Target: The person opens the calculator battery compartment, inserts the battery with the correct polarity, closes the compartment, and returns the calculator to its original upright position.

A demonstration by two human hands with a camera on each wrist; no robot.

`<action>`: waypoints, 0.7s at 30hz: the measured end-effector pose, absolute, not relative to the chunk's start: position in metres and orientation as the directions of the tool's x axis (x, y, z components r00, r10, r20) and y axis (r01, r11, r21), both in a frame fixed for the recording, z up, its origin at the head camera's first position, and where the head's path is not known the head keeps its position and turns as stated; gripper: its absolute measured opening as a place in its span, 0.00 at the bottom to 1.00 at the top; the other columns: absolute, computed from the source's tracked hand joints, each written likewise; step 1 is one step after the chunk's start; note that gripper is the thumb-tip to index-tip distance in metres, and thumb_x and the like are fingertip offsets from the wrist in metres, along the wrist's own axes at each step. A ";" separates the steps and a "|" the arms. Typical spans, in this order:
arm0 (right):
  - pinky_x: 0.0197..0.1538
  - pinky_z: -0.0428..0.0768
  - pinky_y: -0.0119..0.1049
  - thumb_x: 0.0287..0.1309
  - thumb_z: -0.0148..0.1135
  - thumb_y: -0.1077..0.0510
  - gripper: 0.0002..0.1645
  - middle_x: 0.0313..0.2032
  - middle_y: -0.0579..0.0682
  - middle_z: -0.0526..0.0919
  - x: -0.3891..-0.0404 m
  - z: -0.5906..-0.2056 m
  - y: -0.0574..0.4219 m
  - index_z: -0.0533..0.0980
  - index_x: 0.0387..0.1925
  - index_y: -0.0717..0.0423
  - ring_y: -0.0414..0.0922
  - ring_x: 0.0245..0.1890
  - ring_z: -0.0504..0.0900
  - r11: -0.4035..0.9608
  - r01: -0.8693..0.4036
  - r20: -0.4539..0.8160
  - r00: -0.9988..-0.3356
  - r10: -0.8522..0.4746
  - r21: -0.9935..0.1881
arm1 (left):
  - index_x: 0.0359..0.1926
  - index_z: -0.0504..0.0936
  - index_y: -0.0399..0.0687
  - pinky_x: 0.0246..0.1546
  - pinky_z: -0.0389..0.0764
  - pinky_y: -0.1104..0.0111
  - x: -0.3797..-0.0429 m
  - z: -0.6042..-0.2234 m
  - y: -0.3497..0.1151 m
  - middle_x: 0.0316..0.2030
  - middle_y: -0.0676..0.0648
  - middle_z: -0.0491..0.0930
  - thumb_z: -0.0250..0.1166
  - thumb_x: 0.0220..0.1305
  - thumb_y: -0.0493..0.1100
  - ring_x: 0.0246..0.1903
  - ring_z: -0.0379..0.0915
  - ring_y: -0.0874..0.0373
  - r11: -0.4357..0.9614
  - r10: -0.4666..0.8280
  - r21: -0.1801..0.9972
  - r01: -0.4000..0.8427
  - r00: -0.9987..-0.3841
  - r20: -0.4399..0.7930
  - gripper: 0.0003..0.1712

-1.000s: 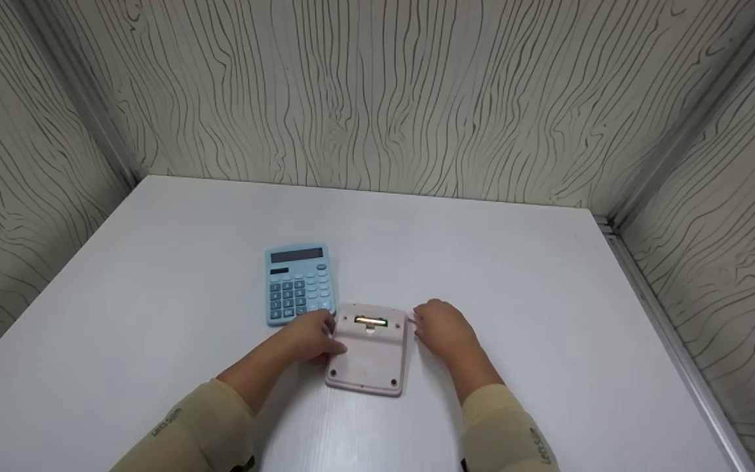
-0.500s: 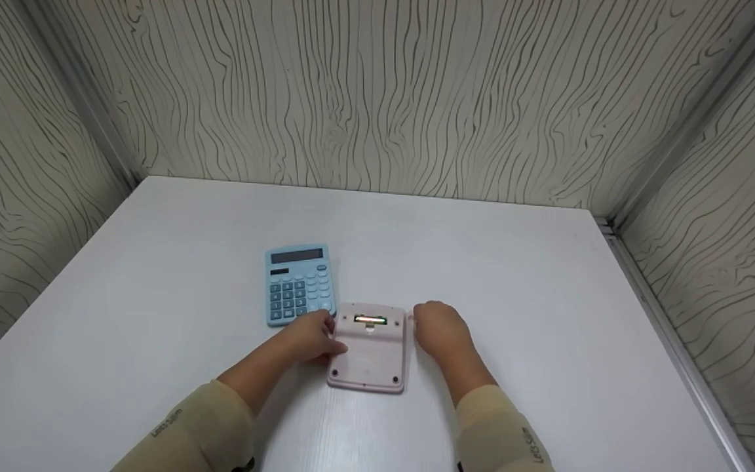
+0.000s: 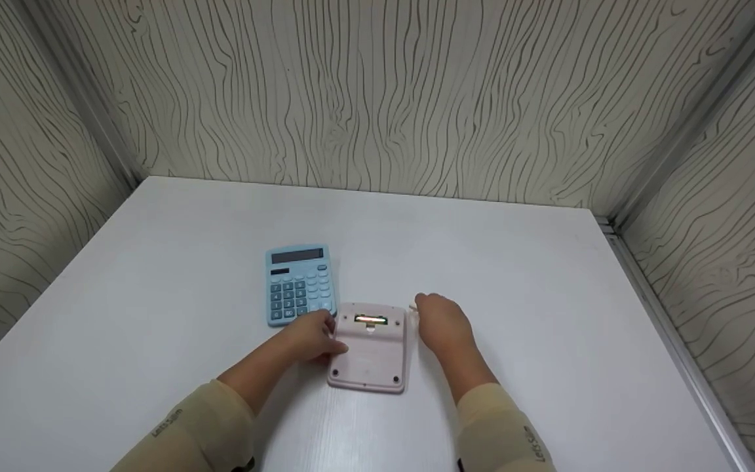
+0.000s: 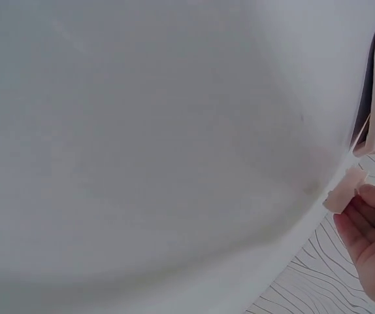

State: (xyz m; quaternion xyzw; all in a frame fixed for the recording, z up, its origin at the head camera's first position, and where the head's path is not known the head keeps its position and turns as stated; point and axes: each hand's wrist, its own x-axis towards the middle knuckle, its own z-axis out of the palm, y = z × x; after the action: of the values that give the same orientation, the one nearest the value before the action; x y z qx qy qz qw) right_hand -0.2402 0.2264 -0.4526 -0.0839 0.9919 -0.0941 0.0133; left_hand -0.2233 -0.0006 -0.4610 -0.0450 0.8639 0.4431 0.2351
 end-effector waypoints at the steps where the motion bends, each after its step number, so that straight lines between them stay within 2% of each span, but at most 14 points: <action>1: 0.38 0.77 0.44 0.60 0.53 0.64 0.04 0.28 0.51 0.79 -0.241 -0.451 0.226 0.74 0.30 0.57 0.48 0.31 0.77 0.968 -0.159 -0.008 -0.986 -0.164 -0.192 | 0.47 0.73 0.42 0.29 0.75 0.69 -0.223 -0.461 -0.001 0.29 0.48 0.74 0.70 0.49 0.42 0.28 0.73 0.58 0.601 0.132 0.746 -0.287 -0.885 -0.446 0.24; 4: 0.39 0.77 0.44 0.60 0.54 0.63 0.04 0.29 0.51 0.79 -0.241 -0.446 0.222 0.75 0.31 0.57 0.48 0.32 0.78 0.966 -0.150 -0.003 -0.988 -0.154 -0.209 | 0.46 0.73 0.42 0.29 0.75 0.69 -0.223 -0.461 -0.001 0.29 0.49 0.74 0.70 0.49 0.42 0.28 0.73 0.58 0.598 0.136 0.749 -0.286 -0.884 -0.447 0.23; 14: 0.33 0.75 0.40 0.59 0.56 0.62 0.04 0.26 0.47 0.77 -0.237 -0.432 0.201 0.75 0.29 0.55 0.44 0.26 0.72 0.947 -0.211 0.053 -0.977 -0.205 -0.241 | 0.43 0.73 0.43 0.29 0.75 0.69 -0.223 -0.458 -0.001 0.29 0.48 0.75 0.70 0.49 0.40 0.28 0.74 0.57 0.590 0.145 0.750 -0.298 -0.875 -0.462 0.21; 21: 0.35 0.75 0.39 0.59 0.56 0.62 0.04 0.26 0.45 0.77 -0.231 -0.430 0.180 0.75 0.28 0.53 0.43 0.27 0.71 0.934 -0.230 0.020 -0.972 -0.234 -0.274 | 0.44 0.72 0.44 0.29 0.76 0.69 -0.225 -0.459 0.000 0.30 0.48 0.75 0.70 0.49 0.41 0.28 0.74 0.57 0.595 0.124 0.733 -0.330 -0.863 -0.489 0.22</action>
State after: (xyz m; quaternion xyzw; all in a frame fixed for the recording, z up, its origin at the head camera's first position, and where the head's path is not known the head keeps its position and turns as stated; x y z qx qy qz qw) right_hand -0.2315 0.1802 -0.4298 -0.1181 0.9833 -0.1385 0.0067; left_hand -0.2249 0.0001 -0.4585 -0.0602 0.8561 0.4459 0.2545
